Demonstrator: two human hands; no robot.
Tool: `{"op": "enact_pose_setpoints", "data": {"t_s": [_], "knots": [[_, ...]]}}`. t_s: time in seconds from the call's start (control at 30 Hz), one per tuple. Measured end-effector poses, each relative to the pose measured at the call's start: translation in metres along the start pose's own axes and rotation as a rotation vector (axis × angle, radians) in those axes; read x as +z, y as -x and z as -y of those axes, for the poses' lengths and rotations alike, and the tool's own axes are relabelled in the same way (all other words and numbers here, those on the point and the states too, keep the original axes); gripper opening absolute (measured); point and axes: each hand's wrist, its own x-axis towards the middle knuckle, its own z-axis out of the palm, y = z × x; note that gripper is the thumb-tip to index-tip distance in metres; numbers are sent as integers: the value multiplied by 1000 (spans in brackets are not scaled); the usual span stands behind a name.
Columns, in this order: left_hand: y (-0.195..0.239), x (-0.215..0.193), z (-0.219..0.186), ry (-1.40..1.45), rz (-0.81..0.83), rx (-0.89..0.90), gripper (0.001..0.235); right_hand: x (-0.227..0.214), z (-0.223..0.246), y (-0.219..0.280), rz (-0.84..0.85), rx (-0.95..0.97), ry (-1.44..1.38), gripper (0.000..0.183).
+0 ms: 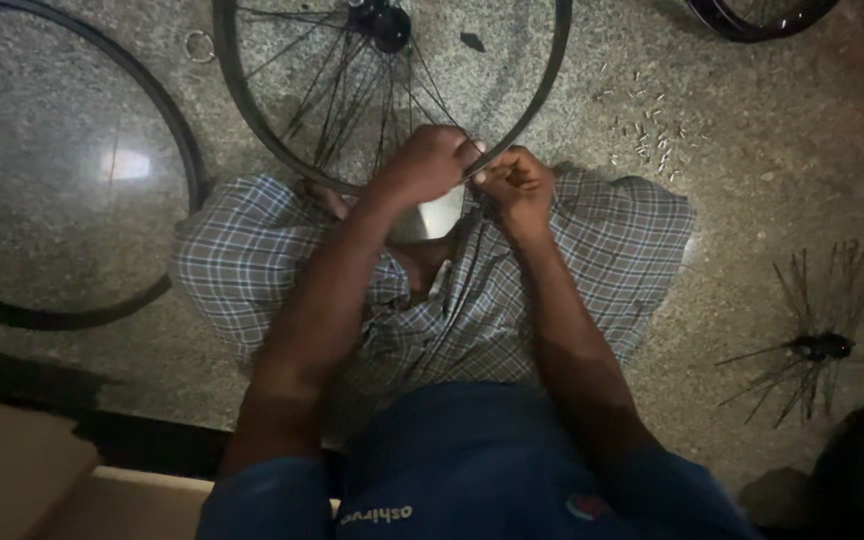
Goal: The person sits on the floor and laces a bicycle wheel by inserting spokes into the rim and hub. They use their hands to thread the spoke ends through the rim holes and then secure them with nipples, repeating this process for multiple spokes around the wheel.
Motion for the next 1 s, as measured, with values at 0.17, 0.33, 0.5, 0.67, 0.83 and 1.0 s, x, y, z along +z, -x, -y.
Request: {"op": "enact_pose_setpoints", "data": {"t_s": [0.17, 0.33, 0.5, 0.67, 0.83, 1.0], "knots": [[3, -11, 9, 175, 93, 0, 24, -1, -1, -3, 22, 41, 38, 12], [7, -14, -6, -339, 196, -122, 29, 1, -28, 0, 79, 116, -26, 11], [24, -39, -11, -474, 285, -242, 32, 27, -38, 3, 63, 361, -29, 7], [34, -44, -4, -432, 192, -240, 32, 39, -22, -4, 133, 445, -36, 6], [42, -36, 23, -475, 86, -194, 24, 58, -3, 6, 242, 480, 36, 7], [41, -20, 22, -535, 107, -161, 28, 40, 49, 17, 470, 547, 243, 23]]}}
